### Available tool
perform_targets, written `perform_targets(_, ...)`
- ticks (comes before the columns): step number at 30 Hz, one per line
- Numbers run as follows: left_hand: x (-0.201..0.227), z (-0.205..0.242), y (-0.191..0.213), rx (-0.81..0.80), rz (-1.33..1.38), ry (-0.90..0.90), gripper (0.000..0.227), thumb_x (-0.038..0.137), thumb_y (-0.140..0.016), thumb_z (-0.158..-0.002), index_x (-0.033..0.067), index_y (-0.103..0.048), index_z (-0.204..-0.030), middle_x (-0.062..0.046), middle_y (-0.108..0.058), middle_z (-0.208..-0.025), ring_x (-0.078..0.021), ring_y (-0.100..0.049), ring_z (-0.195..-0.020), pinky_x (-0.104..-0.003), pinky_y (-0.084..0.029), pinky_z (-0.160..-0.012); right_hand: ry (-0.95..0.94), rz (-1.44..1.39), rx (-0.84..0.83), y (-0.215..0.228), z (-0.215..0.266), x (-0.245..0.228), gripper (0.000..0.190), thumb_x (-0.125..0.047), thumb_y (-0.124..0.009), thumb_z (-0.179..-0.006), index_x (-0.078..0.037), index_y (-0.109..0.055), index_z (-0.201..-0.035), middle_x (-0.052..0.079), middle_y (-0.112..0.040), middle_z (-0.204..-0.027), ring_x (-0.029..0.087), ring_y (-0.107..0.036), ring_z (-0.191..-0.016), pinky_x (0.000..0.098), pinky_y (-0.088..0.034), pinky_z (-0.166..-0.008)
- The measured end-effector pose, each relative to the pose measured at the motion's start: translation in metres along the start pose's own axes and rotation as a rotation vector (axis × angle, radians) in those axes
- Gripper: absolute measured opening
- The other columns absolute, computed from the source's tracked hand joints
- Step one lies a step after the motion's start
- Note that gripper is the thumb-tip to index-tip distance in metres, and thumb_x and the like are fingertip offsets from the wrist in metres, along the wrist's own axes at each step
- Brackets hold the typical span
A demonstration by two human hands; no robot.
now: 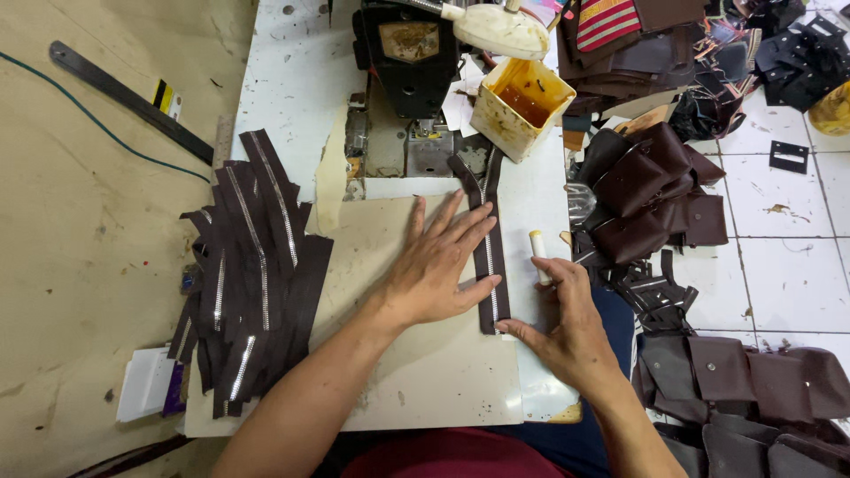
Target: The person applies glue to brown zipper strips using a small white applicator. They repeatedly pick up zippers, apply glue along the teeth, and place them back on the table. The person also inspects the zipper teeth by hand between applications.
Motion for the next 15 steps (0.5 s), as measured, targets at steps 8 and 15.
perform_targets(8, -0.015, -0.024, -0.004, -0.096, -0.067, 0.063, 0.079, 0.063, -0.049, -0.093, 0.0122, -0.043, -0.153, 0.0, -0.037, -0.164, -0.0341, -0.018, -0.156, -0.071, -0.006, -0.12, 0.016, 0.026, -0.021, -0.001, 0.001, 0.0, 0.086, -0.031, -0.091, -0.074, -0.01, -0.046, -0.144, 0.013, -0.05, -0.134, 0.024, -0.054, -0.117, 0.0343, -0.05, -0.101)
perform_targets(15, -0.019, -0.027, -0.004, -0.056, -0.079, 0.074, 0.084, 0.07, -0.054, -0.088, 0.016, -0.047, -0.151, 0.002, -0.043, -0.159, -0.0366, -0.028, -0.151, -0.073, -0.01, -0.119, 0.01, 0.028, -0.019, -0.002, 0.001, 0.0, 0.085, -0.031, -0.091, -0.075, -0.011, -0.046, -0.144, 0.013, -0.051, -0.134, 0.023, -0.055, -0.115, 0.0348, -0.051, -0.102)
Point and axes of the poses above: each hand's wrist, its own z-axis away from the middle knuckle, its own y-axis out of the back of the hand, x = y × z, the point moved 5 cm from there along -z, towards the middle knuckle
